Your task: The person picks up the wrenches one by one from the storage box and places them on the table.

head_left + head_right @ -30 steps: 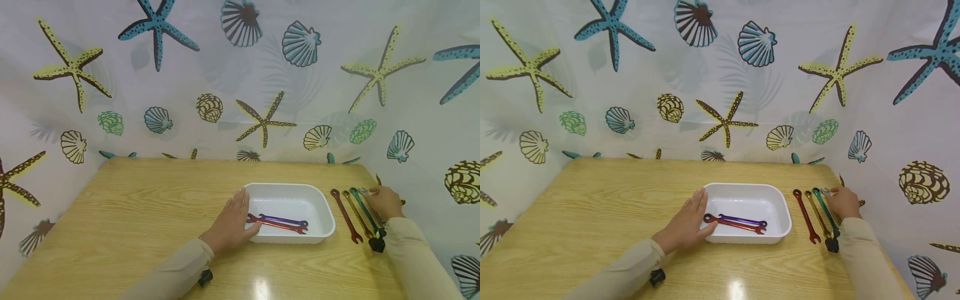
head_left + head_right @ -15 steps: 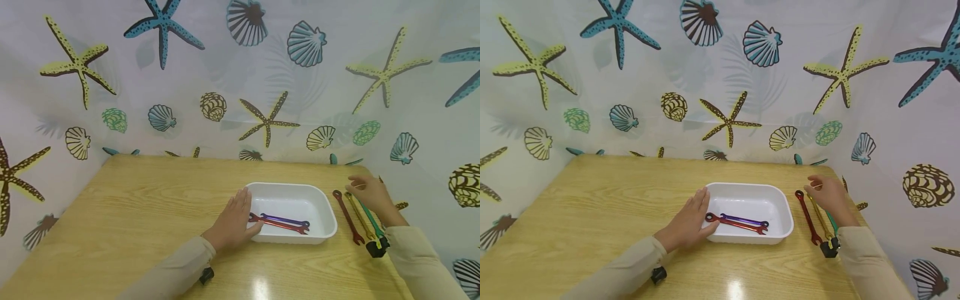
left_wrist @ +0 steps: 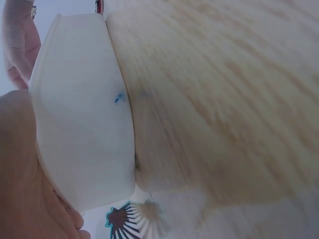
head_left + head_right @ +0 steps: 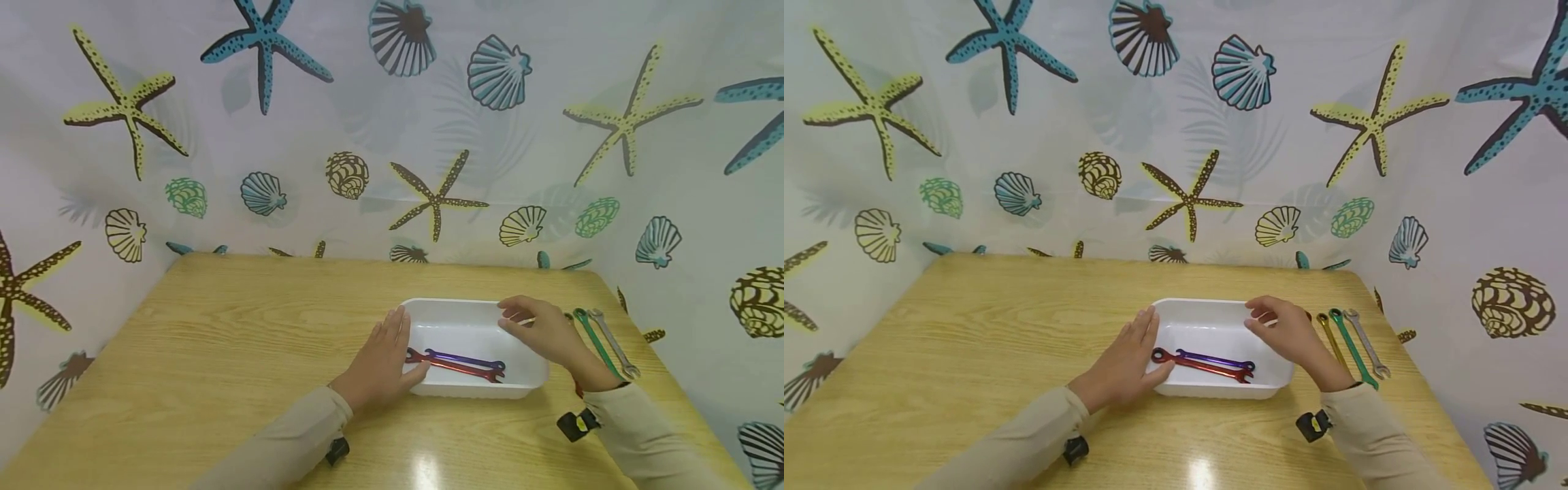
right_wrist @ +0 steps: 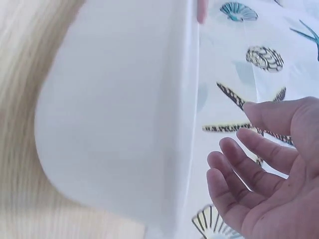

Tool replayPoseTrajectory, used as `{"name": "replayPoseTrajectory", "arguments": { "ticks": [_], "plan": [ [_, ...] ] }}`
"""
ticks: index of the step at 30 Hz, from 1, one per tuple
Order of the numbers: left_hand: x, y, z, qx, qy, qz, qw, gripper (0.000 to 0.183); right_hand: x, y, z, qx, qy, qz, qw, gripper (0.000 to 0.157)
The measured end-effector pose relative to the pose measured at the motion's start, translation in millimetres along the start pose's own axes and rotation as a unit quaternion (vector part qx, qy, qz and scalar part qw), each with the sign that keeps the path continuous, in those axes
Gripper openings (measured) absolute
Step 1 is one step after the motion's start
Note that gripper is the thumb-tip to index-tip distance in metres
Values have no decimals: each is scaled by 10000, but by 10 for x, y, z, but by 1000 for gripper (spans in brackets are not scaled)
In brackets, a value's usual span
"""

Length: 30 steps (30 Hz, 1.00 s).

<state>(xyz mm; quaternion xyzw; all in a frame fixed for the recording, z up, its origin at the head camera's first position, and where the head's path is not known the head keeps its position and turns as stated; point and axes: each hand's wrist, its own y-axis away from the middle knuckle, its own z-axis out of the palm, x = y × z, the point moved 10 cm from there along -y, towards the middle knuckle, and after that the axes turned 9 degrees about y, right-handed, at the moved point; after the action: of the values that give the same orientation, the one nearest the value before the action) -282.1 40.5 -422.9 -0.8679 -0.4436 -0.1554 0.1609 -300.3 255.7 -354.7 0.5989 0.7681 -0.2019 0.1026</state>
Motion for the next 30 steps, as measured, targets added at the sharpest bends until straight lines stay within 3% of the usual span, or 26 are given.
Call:
{"name": "replayPoseTrajectory", "arguments": {
  "ticks": [5,12,18,30],
  "plan": [
    [29,-20,-11,31,-55,84,9999,87,-127,-44,251,-238,-268,-275,9990,30],
    [43,-41,6,10,-51,31,10000,88,-229,-100,553,-523,-230,-567,9968,27],
    [10,-19,-3,46,-39,-36,10000,87,-294,-166,782,-840,-284,-564,9945,25],
    [-7,-31,31,58,-63,25,10000,87,-299,-206,995,-1007,10,-539,9935,23]
  ]
}}
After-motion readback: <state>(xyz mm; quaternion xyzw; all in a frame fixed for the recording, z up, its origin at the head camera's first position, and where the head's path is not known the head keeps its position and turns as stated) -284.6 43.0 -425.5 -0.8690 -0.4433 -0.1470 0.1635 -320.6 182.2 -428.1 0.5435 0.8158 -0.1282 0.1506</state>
